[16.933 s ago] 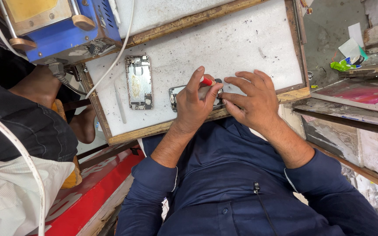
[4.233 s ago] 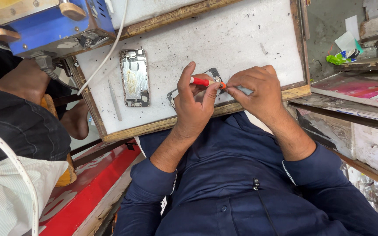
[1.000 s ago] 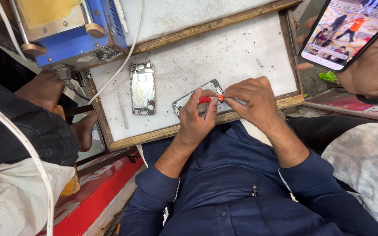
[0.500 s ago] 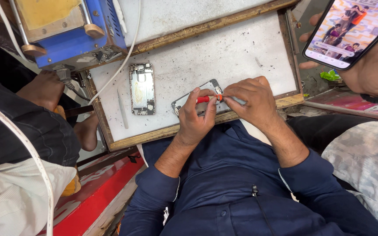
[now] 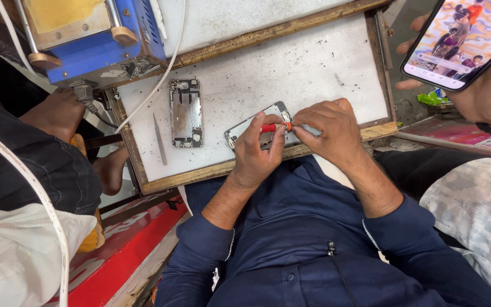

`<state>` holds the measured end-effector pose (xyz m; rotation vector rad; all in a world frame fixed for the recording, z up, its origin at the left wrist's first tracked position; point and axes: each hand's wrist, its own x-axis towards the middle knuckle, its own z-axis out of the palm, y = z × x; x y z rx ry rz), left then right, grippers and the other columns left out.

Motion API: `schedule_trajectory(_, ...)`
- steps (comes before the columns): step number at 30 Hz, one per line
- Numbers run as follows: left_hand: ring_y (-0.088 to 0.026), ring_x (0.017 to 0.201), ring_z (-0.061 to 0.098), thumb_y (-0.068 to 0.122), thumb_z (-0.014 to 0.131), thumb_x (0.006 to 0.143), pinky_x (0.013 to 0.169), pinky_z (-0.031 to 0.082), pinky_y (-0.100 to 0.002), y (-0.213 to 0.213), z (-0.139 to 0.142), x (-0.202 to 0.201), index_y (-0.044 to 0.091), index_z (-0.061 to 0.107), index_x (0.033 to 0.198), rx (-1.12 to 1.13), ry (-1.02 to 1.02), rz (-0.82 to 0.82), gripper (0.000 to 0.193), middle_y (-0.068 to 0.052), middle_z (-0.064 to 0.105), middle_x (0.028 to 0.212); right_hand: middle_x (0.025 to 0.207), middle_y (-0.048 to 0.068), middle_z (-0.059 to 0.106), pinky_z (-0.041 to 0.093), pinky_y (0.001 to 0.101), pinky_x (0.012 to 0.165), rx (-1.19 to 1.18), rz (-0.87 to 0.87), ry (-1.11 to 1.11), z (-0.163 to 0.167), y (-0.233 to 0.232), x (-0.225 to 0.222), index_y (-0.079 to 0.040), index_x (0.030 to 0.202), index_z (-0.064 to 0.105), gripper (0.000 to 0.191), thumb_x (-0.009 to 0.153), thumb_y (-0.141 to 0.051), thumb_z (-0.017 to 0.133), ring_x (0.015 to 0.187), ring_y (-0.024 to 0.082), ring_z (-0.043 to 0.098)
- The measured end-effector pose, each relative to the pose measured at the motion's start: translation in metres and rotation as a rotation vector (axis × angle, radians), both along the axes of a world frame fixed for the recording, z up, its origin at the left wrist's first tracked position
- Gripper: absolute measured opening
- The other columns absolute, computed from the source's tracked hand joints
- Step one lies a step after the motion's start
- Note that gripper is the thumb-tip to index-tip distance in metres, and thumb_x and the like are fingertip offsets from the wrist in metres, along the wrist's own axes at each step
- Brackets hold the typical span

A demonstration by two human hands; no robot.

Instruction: The person uses a red-handled screwdriver to remove screws from a disassembled smartphone frame. They manipulate the frame and internal components on a white work surface, occasionally lifting and repositioning the device while continuing to unscrew fasteners.

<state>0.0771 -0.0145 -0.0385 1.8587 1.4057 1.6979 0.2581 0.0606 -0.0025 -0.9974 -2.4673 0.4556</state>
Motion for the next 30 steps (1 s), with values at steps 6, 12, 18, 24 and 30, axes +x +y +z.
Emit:
schedule_trajectory(6,-0.025,0.092,0.078,-0.003,0.072,0.101,0.075,0.066,-0.033,0.002,0.003,-0.007,0.011,0.02,0.154,0.013,0.053,0.074,0.075,-0.017,0.072,0.107,0.103,-0.004,0.077,0.039,0.0356,0.088,-0.03,-0.013,-0.015,0.004,-0.001,0.0,-0.018,0.107,0.077,0.023,0.088,-0.028,0.086,0.099,0.013,0.068)
schedule_trajectory(12,-0.025,0.092,0.078,0.0,0.074,0.101,0.077,0.066,-0.035,0.006,0.005,-0.014,0.009,0.025,0.153,-0.045,0.06,0.104,0.072,-0.015,0.072,0.105,0.108,-0.001,0.078,0.04,0.0356,0.088,-0.032,-0.04,0.015,0.005,-0.001,-0.003,-0.016,0.115,0.077,0.022,0.094,-0.021,0.08,0.101,0.014,0.068)
schedule_trajectory(18,-0.023,0.088,0.077,0.003,0.077,0.099,0.074,0.065,-0.034,0.007,0.003,-0.011,0.008,0.028,0.152,-0.057,0.122,0.093,0.072,-0.013,0.072,0.103,0.108,-0.001,0.078,0.041,0.0359,0.088,-0.045,-0.051,0.005,0.003,-0.002,-0.002,-0.015,0.112,0.078,0.016,0.095,-0.018,0.077,0.101,0.015,0.068)
schedule_trajectory(24,-0.017,0.088,0.076,0.008,0.073,0.105,0.075,0.067,-0.028,0.008,-0.005,-0.011,0.009,0.025,0.154,-0.201,0.015,0.084,0.069,-0.009,0.072,0.101,0.109,-0.001,0.078,0.041,0.0356,0.088,-0.012,-0.036,-0.019,0.0,-0.001,-0.002,-0.016,0.111,0.077,0.015,0.096,-0.017,0.076,0.103,0.014,0.068)
schedule_trajectory(30,-0.016,0.094,0.075,0.01,0.072,0.103,0.082,0.069,-0.029,0.013,-0.005,-0.008,0.009,0.023,0.158,-0.501,-0.312,0.135,0.073,-0.01,0.066,0.105,0.108,-0.001,0.078,0.041,0.0356,0.088,-0.024,-0.048,-0.029,0.0,-0.002,-0.002,-0.016,0.111,0.078,0.017,0.095,-0.016,0.075,0.102,0.014,0.068)
